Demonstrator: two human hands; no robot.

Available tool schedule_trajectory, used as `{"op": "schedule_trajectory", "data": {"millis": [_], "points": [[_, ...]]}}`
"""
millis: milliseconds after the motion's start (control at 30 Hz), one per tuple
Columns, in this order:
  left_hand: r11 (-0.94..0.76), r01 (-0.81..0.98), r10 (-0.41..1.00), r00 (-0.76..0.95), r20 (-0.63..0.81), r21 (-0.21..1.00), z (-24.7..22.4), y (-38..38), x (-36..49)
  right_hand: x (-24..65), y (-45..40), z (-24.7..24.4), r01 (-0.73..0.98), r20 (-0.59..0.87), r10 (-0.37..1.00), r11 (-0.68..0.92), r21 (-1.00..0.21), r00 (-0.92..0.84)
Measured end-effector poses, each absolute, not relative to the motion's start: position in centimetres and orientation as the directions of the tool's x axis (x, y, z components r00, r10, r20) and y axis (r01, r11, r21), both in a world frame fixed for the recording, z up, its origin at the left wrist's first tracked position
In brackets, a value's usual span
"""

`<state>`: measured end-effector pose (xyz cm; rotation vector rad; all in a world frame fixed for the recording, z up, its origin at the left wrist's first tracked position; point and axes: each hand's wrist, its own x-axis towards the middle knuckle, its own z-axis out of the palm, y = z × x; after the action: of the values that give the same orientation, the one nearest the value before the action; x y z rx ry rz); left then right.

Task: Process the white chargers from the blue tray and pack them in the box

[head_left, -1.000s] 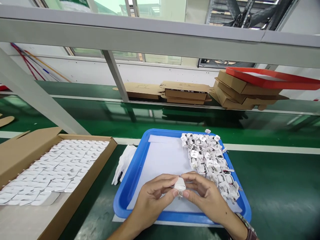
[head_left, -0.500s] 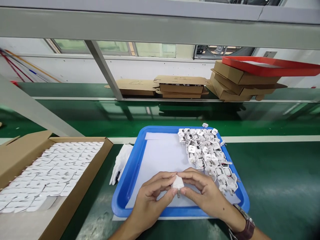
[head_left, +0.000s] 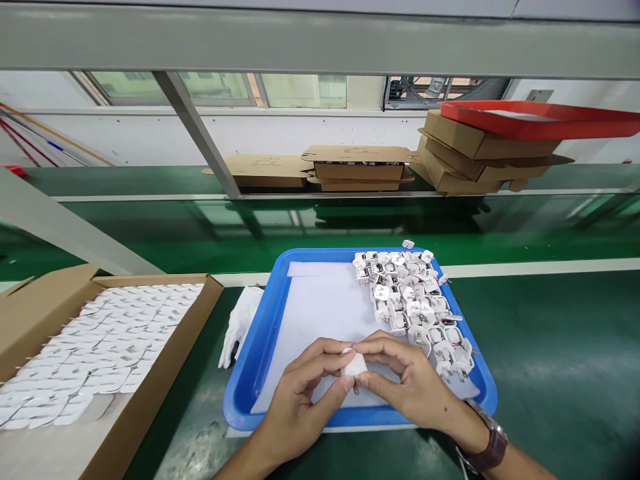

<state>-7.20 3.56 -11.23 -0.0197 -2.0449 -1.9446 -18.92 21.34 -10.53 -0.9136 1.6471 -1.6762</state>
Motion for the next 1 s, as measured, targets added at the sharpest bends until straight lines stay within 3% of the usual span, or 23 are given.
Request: {"op": "schedule_trajectory", "data": {"millis": [267,667,1000], "points": [[0.178,0.228,-0.239,-0.934,0.267,0.957,-11.19,4.09,-7.09,-18.97,21.26,-10.33,-0.020,0.068,-0.836,-0.069,-0.997,-0.545],[0.060,0.148,-0.236,-0.959,0.158,0.987,-11.40,4.13,-7.25,-18.77,21.20,-9.97,0.019,0.003,-0.837,-0.015,-1.000,-0.546],[-0.179,0.071,-0.201,-0.979,0.034,0.981,-11.33,4.05,-7.95,-19.43,21.29,-10.73,0.057,-0.092,-0.809,0.072,-0.996,-0.581]]}}
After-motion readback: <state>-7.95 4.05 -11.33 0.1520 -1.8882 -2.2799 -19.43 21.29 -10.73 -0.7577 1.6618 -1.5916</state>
